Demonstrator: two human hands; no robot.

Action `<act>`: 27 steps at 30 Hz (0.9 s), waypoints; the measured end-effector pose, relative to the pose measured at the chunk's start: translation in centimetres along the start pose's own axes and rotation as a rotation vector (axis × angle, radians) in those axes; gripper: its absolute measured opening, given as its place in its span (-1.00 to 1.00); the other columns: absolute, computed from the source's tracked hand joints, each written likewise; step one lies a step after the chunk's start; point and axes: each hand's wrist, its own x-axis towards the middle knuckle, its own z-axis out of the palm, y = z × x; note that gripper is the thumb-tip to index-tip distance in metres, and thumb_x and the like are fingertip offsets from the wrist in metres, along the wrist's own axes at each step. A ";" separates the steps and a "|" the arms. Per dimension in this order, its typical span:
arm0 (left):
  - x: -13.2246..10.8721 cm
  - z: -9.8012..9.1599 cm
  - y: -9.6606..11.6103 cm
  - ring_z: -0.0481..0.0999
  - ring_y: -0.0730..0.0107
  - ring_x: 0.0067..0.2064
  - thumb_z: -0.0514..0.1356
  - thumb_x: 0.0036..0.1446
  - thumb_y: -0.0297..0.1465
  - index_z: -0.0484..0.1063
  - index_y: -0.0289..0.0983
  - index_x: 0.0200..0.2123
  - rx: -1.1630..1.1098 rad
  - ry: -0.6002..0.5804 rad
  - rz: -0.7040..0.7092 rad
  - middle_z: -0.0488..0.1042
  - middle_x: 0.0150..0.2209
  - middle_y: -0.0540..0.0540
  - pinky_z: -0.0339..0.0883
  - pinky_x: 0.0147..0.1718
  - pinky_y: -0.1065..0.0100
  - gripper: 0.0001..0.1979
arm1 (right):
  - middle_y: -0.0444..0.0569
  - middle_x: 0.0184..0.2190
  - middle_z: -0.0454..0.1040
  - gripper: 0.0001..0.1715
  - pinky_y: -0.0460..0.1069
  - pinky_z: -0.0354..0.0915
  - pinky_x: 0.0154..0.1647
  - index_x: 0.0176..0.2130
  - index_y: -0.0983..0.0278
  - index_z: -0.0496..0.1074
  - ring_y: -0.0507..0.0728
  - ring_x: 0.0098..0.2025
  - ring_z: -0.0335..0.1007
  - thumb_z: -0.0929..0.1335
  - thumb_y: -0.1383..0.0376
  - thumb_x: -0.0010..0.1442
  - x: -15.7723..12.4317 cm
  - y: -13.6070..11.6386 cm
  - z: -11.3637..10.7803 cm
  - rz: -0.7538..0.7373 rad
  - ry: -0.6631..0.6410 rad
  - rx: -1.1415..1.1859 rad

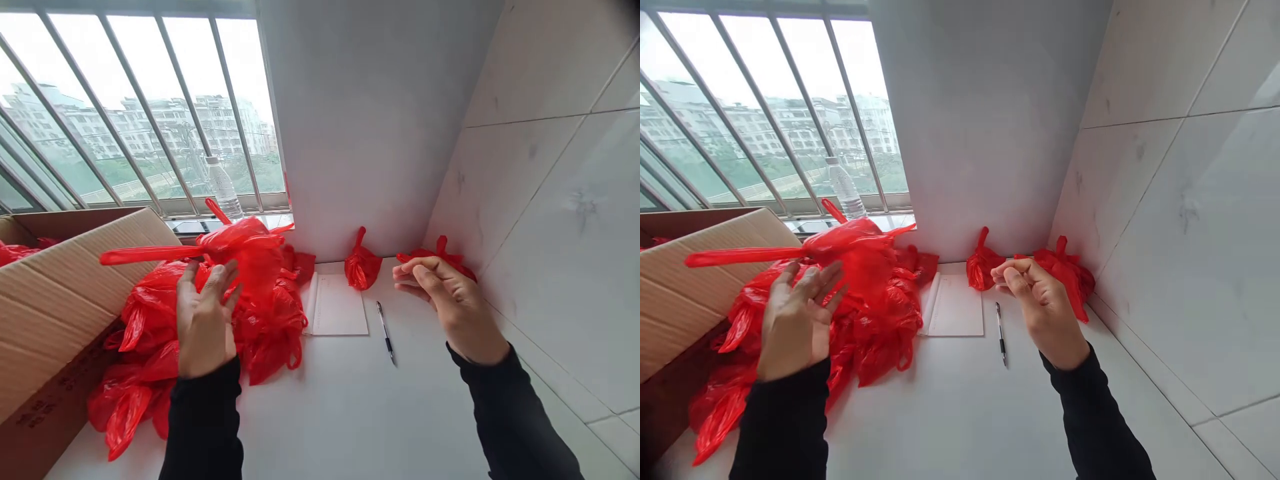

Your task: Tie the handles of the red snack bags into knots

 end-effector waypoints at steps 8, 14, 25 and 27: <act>-0.7 1.4 -0.5 0.60 0.26 -0.19 0.23 -0.16 -0.55 0.30 -0.21 0.04 -0.067 0.029 0.004 0.59 -0.23 -0.11 0.44 -0.08 0.09 -0.40 | -0.03 -0.12 0.48 -0.63 0.08 0.42 -0.04 -0.15 0.22 0.47 0.10 -0.10 0.41 0.42 0.01 0.19 2.9 6.3 -1.5 0.140 0.153 0.057; -0.6 1.2 -0.1 0.60 0.23 -0.25 0.20 -0.20 -0.58 0.37 -0.21 -0.14 -0.128 0.015 -0.067 0.59 -0.30 -0.10 0.48 -0.15 0.09 -0.54 | -0.01 -0.14 0.49 -0.58 0.12 0.36 0.02 -0.08 0.22 0.49 0.17 -0.03 0.39 0.40 0.04 0.15 3.3 10.8 -1.1 0.319 0.098 0.003; -0.7 -0.1 1.9 0.56 0.33 -0.35 0.14 -0.06 -0.53 0.53 -0.23 -0.24 -0.191 -0.104 -0.235 0.56 -0.40 -0.04 0.46 -0.31 0.32 -0.71 | 0.04 0.04 0.55 -0.62 0.16 0.10 0.33 -0.18 0.21 0.60 0.28 0.28 0.23 0.52 0.14 -0.02 5.5 16.0 6.1 0.273 0.072 -0.058; -0.4 -0.9 2.5 0.55 0.34 -0.37 0.14 -0.05 -0.53 0.54 -0.23 -0.29 -0.201 -0.098 -0.219 0.55 -0.44 -0.03 0.45 -0.34 0.34 -0.75 | 0.07 -0.01 0.57 -0.60 0.18 0.15 0.30 -0.20 0.24 0.59 0.29 0.24 0.28 0.53 0.13 -0.05 6.3 16.3 6.5 0.270 0.090 -0.060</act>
